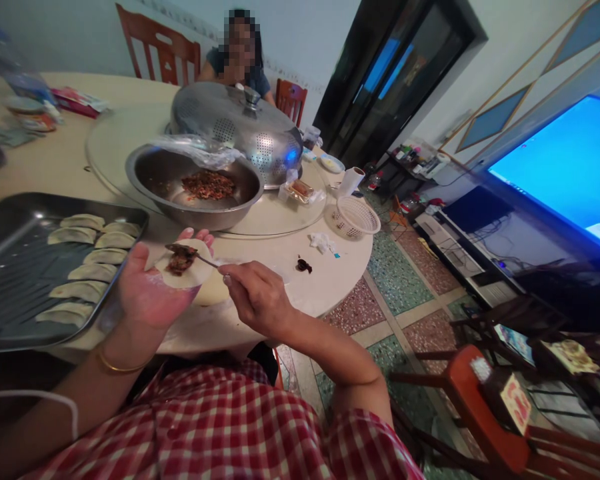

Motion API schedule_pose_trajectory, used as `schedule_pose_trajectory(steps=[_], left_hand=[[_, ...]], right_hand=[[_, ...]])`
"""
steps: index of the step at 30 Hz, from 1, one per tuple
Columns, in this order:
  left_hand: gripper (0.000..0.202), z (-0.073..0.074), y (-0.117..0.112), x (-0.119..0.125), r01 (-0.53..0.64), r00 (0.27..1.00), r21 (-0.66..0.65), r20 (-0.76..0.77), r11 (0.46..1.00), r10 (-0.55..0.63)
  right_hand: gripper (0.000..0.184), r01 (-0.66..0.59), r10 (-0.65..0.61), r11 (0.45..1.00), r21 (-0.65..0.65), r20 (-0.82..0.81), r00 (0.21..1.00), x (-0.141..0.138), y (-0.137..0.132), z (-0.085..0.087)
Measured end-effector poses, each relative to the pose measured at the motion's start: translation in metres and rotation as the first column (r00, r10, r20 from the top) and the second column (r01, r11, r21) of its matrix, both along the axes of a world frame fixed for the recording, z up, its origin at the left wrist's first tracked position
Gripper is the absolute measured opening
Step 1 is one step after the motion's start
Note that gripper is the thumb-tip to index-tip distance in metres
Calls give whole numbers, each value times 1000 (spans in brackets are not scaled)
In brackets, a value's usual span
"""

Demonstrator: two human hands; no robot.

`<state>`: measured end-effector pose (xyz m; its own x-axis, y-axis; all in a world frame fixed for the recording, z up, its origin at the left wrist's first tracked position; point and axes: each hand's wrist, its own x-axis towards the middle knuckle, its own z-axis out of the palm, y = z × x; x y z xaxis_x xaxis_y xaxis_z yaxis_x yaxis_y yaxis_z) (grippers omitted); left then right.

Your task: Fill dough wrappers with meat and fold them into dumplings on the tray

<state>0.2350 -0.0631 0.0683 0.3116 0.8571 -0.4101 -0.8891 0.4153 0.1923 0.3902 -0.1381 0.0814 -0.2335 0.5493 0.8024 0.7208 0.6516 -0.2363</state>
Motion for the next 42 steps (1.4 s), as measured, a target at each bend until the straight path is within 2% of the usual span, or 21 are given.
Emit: schedule_pose_trajectory(steps=[7, 12, 17, 20, 22, 24, 27, 29, 32, 34, 38, 42], left_hand=[[61, -2, 3, -1, 5, 999, -40, 32, 999, -3], [61, -2, 2, 1, 3, 1000, 2, 15, 1000, -3], [58, 3, 5, -1, 2, 999, 1, 50, 1000, -2], [57, 5, 10, -2, -2, 999, -3, 49, 1000, 2], [59, 4, 15, -1, 5, 1000, 1, 29, 1000, -5], [60, 1, 21, 1, 19, 1000, 2, 6, 1000, -19], [61, -6, 32, 2, 28, 999, -9, -16, 1000, -28], [62, -11, 37, 1, 44, 999, -18, -5, 999, -44], [64, -18, 42, -4, 74, 996, -35, 49, 997, -73], [66, -24, 43, -8, 78, 994, -33, 75, 996, -75], [66, -37, 42, -18, 64, 997, -40, 51, 997, -62], [57, -47, 40, -25, 167, 979, 10, 119, 986, -167]], right_hand=[[18, 18, -16, 999, 49, -34, 999, 4, -4, 8], [17, 3, -4, 1000, 23, 7, 1000, 3, -5, 7], [18, 10, -14, 999, -33, -106, 994, 10, 2, 12], [22, 36, -67, 990, -134, -238, 969, 23, 35, 19], [26, 42, -126, 967, -250, -334, 934, 31, 72, 25], [27, 46, -195, 920, -390, -352, 915, 34, 116, 30], [27, 133, -259, 827, -546, -161, 952, 29, 174, 40], [27, 224, -244, 795, -564, 41, 969, 21, 203, 44], [31, 323, -179, 775, -543, 303, 936, 6, 235, 45], [34, 329, -133, 772, -544, 369, 920, -3, 253, 42], [34, 277, -56, 781, -559, 380, 923, -15, 280, 35], [36, 194, 97, 807, -558, 450, 888, -20, 290, 29]])
